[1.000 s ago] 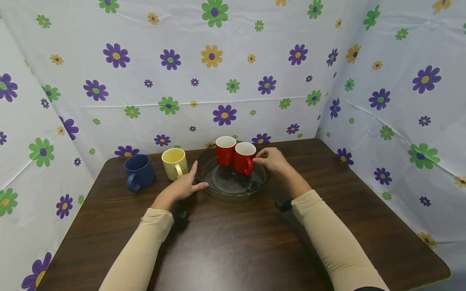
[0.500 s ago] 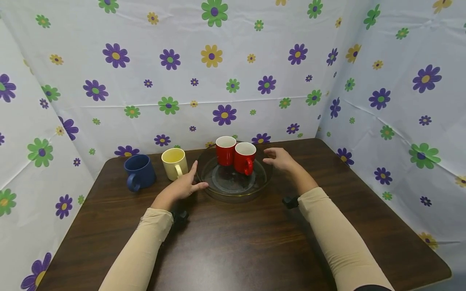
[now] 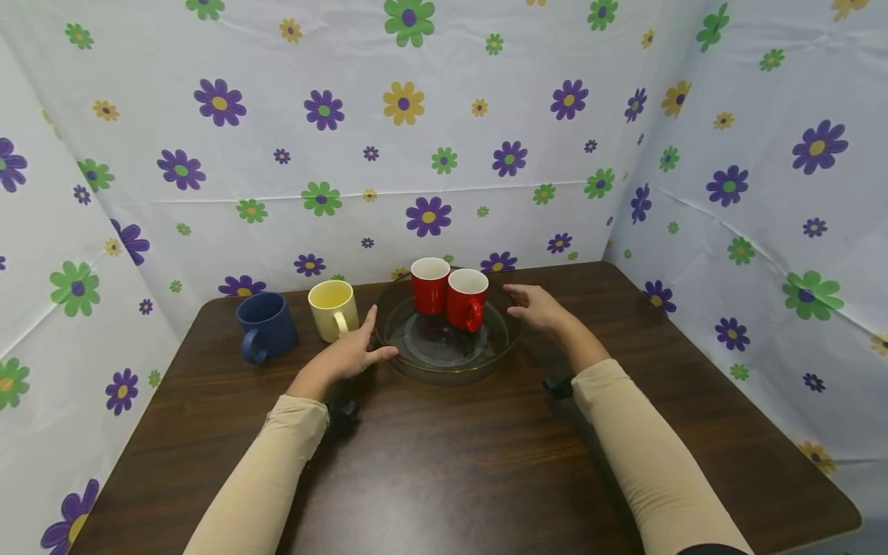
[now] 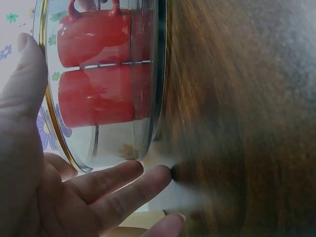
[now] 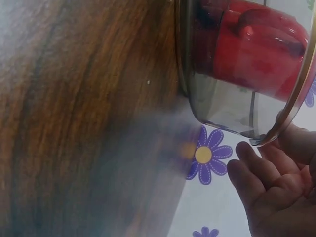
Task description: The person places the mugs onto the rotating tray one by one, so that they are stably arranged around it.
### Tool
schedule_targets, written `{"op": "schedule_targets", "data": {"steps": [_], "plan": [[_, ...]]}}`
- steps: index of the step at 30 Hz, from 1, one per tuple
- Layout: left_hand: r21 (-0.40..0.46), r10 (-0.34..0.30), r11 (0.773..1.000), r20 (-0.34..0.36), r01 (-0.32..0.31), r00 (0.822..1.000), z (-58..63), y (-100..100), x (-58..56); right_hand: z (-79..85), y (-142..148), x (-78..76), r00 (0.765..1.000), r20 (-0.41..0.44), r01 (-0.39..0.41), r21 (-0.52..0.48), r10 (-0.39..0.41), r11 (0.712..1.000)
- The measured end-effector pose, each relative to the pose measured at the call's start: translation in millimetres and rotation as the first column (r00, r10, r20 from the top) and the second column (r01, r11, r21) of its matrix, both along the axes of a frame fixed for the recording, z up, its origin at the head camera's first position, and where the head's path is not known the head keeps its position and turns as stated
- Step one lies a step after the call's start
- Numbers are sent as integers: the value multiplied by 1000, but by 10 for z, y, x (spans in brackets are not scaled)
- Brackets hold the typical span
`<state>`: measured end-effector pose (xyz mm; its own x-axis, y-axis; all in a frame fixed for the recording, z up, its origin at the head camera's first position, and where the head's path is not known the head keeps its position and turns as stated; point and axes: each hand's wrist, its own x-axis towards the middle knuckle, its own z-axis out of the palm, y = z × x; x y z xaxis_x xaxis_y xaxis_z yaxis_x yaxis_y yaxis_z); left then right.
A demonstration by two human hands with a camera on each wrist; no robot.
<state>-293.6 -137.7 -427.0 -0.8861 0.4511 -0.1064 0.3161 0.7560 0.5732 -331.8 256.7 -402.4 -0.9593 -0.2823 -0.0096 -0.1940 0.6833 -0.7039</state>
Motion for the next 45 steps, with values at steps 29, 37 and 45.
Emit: {"op": "schedule_targets", "data": {"steps": [29, 37, 45], "plan": [[-55, 35, 998, -114, -42, 993, 113, 53, 123, 30, 50, 128, 997, -46, 66, -10, -67, 998], [5, 44, 999, -144, -44, 989, 123, 16, 135, 18, 85, 187, 999, 17, 28, 6, -28, 1000], [37, 32, 999, -163, -27, 986, 135, -13, 120, -3, 79, 210, 999, 27, -18, 24, 18, 1000]]}}
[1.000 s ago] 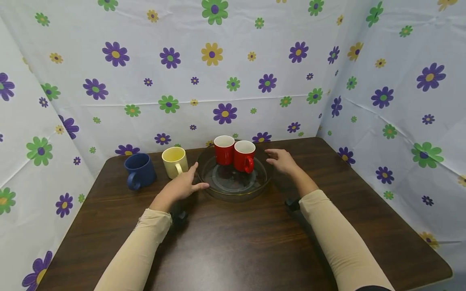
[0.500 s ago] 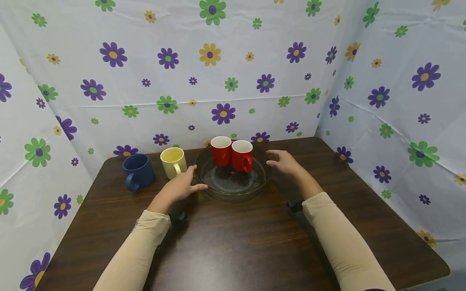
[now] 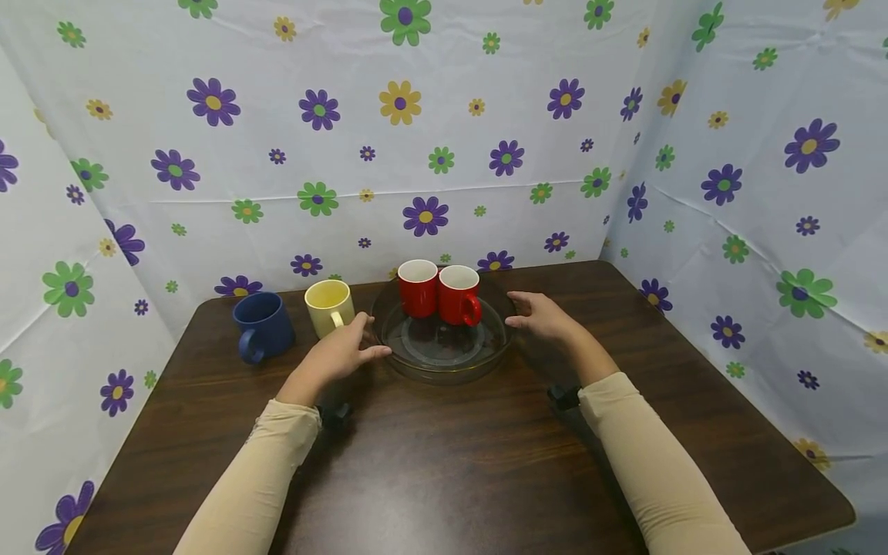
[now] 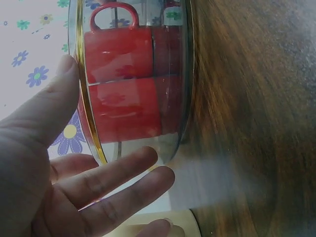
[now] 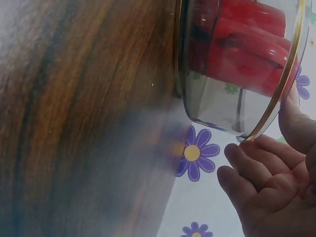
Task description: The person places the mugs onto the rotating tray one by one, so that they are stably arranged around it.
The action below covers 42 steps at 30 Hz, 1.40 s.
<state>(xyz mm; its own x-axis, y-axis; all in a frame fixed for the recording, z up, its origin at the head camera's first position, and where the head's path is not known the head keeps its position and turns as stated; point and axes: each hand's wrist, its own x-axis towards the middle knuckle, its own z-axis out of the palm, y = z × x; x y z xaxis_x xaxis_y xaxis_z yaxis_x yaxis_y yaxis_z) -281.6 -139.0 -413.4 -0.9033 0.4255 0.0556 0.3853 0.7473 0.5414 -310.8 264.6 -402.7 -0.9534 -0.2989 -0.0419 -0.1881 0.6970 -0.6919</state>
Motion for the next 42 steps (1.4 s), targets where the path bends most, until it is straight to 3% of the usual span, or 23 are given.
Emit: {"op": "schedule_targets", "data": {"steps": [10, 21, 34, 42], "plan": [[33, 11, 999, 36, -13, 999, 23, -32, -15, -7, -5, -31, 1000, 20, -5, 6, 5, 1000], [-13, 1, 1000, 26, -1, 1000, 48, -65, -77, 14, 9, -138, 999, 42, -20, -34, 22, 999], [-45, 24, 999, 39, -23, 999, 42, -39, -48, 22, 14, -92, 999, 48, 7, -47, -5, 999], [-70, 20, 997, 47, -17, 999, 53, -29, -28, 57, 13, -71, 990, 100, -103, 13, 101, 995]]}}
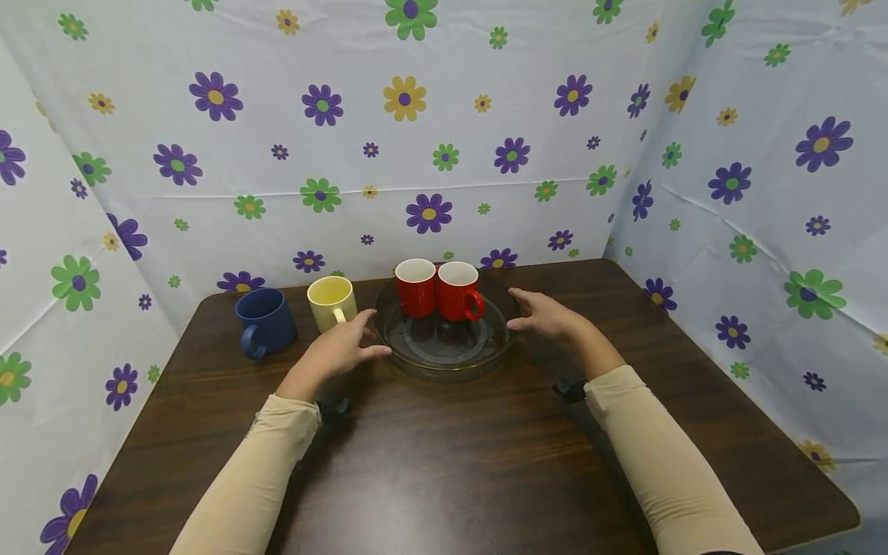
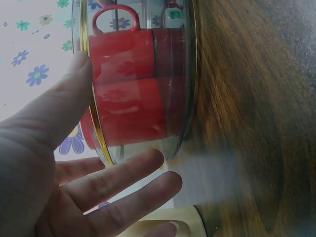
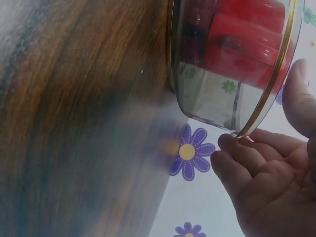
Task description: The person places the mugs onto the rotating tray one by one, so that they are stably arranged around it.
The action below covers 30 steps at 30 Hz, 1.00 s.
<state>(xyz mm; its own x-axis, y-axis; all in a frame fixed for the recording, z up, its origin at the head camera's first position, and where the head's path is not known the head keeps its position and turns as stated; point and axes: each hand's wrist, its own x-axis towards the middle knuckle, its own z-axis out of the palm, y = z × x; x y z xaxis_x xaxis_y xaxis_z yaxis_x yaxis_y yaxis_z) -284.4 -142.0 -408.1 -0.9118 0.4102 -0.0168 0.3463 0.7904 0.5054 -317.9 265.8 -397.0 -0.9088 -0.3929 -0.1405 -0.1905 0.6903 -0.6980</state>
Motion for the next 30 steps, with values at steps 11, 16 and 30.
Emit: {"op": "schedule_targets", "data": {"steps": [11, 16, 30], "plan": [[-27, 47, 998, -75, -49, 996, 59, -93, 17, 19, -16, -33, 999, -31, -33, 84, 35, 996], [-15, 255, 965, -193, -263, 947, 94, -159, 59, 35, -15, -32, 999, -21, -35, 67, 37, 997], [-8, 519, 841, -269, -541, 811, -40, -113, -37, 17, 9, -40, 999, -21, -42, 37, 43, 998]]}}
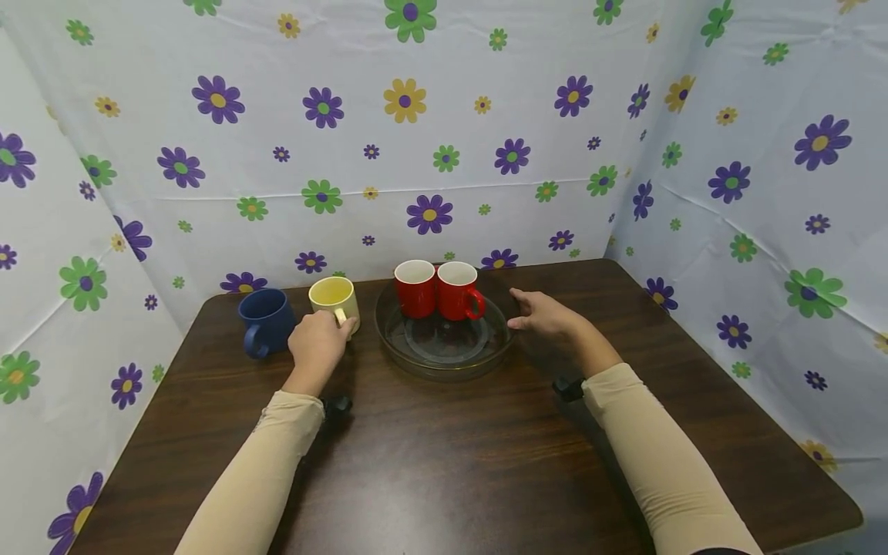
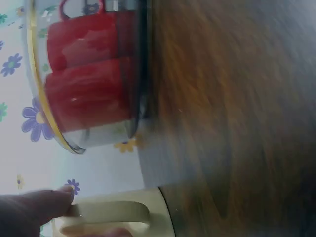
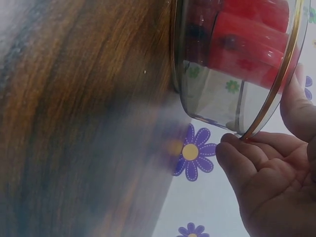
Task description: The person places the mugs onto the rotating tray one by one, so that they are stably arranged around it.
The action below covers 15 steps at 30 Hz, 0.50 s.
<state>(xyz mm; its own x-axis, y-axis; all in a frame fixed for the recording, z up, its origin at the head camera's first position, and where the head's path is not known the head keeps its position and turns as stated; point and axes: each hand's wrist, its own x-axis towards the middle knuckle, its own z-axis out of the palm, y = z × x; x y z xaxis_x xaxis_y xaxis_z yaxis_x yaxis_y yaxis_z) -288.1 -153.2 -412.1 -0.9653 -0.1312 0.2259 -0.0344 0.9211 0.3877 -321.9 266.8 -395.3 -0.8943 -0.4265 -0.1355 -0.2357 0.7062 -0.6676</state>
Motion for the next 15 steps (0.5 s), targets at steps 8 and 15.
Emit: {"op": "schedule_targets", "data": {"steps": [8, 15], "plan": [[24, 22, 999, -32, -21, 999, -6, -44, -11, -9, -16, 15, 1000, 19, 19, -25, -19, 999], [89, 7, 996, -54, -2, 999, -58, -157, -19, -16, -9, 20, 1000, 12, 26, -16, -26, 1000]]}}
